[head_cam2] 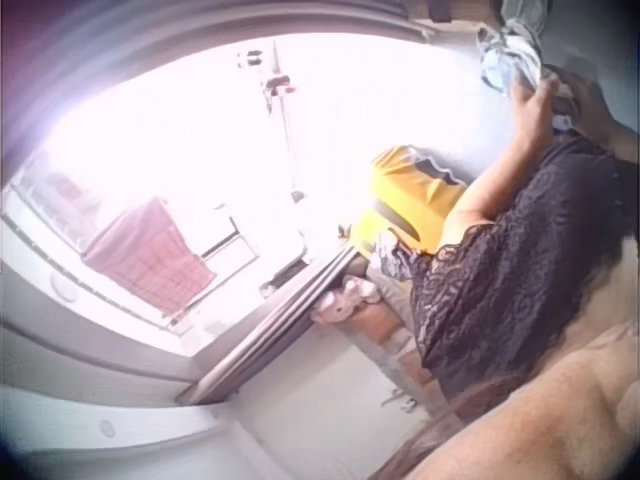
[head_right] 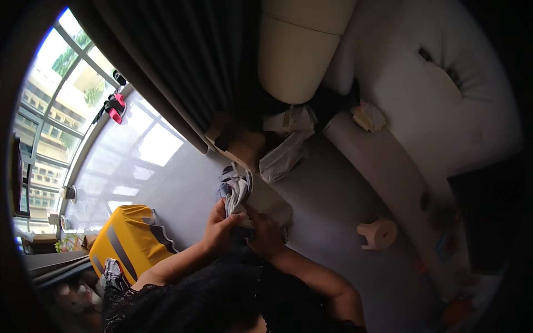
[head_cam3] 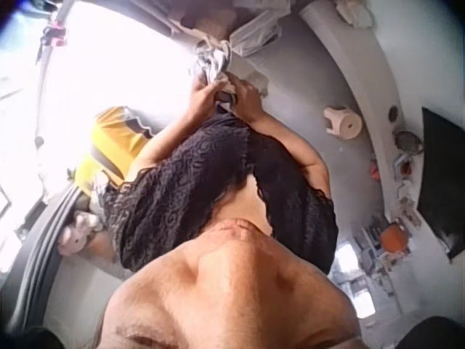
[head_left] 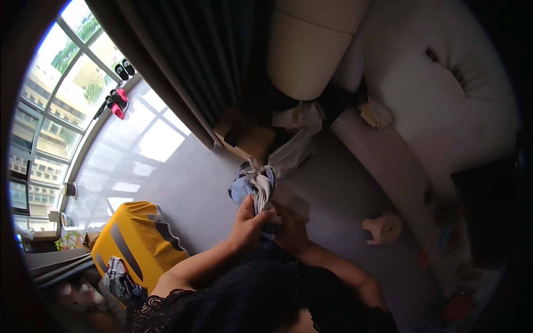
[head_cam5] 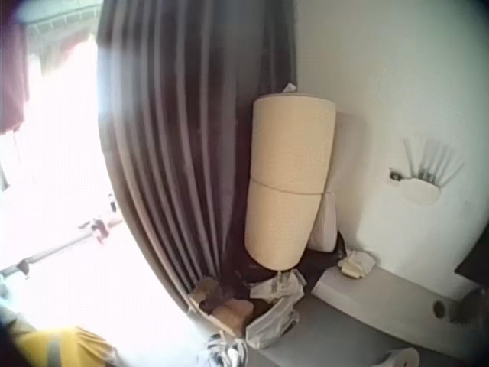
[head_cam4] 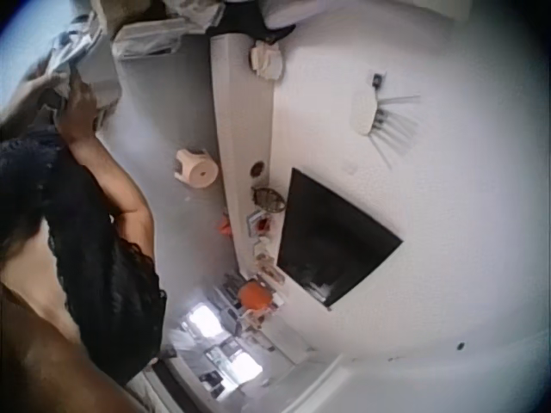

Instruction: The person folds several pieces of clothing, including a gray shirt, gray pants, and a navy jacket, on a yellow ottoman. They also briefly handle a blue backpack and a large pink stuffed animal.

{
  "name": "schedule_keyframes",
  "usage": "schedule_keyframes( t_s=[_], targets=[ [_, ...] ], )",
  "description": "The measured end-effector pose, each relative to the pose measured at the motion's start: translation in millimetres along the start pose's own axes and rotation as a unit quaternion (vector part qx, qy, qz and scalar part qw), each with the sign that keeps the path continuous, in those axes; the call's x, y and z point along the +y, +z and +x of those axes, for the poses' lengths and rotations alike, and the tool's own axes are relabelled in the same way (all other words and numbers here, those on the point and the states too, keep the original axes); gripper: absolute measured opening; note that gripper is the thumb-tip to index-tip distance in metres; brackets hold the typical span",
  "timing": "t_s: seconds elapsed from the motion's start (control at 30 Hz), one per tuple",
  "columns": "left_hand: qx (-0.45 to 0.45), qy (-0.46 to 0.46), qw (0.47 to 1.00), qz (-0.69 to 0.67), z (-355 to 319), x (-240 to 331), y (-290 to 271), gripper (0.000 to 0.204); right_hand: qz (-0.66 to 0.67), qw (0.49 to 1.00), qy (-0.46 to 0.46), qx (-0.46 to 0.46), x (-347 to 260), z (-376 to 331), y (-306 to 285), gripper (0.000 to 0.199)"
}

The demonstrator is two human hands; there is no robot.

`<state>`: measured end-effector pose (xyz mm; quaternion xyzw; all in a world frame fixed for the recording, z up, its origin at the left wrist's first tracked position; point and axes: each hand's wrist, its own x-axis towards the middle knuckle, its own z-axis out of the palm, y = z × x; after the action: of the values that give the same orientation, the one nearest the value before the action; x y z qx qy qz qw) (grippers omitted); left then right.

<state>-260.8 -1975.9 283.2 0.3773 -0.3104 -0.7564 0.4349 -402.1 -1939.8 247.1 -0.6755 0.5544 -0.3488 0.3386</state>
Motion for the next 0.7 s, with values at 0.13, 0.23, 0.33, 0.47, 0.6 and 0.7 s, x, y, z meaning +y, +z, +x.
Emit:
schedule_keyframes(
  t_s=[0.13, 0.23, 0.33, 0.47, 0.6, 0.7],
  targets=[
    [0.013, -0.005, 1.000, -0.026, 62.5, 22.7, 4.3, 0.031, 0.021, 0.999, -0.020, -0.031, 17.3, 69.4, -32.5, 0.065],
    [0.021, 0.022, 0.999, -0.026, 99.9, 46.1, 9.8, 0.032, 0.021, 0.998, -0.022, -0.061, 23.2, 117.8, -52.9, 0.064],
    [0.043, 0.044, 0.998, 0.006, 133.4, 61.5, 14.7, 0.031, 0.033, 0.995, -0.041, -0.079, 34.3, 163.1, -72.1, 0.060],
    [0.073, 0.074, 0.995, 0.005, 171.3, 74.9, 28.3, 0.027, 0.059, 0.989, -0.041, -0.127, 53.4, 209.7, -89.6, 0.055],
    [0.150, 0.093, 0.982, 0.065, 193.4, 69.0, 54.1, 0.028, 0.120, 0.974, -0.114, -0.156, 85.6, 240.6, -108.7, 0.056],
    [0.185, 0.118, 0.975, 0.026, 213.9, 67.3, 65.7, 0.027, 0.133, 0.970, -0.117, -0.168, 100.3, 265.6, -116.3, 0.054]
  ],
)
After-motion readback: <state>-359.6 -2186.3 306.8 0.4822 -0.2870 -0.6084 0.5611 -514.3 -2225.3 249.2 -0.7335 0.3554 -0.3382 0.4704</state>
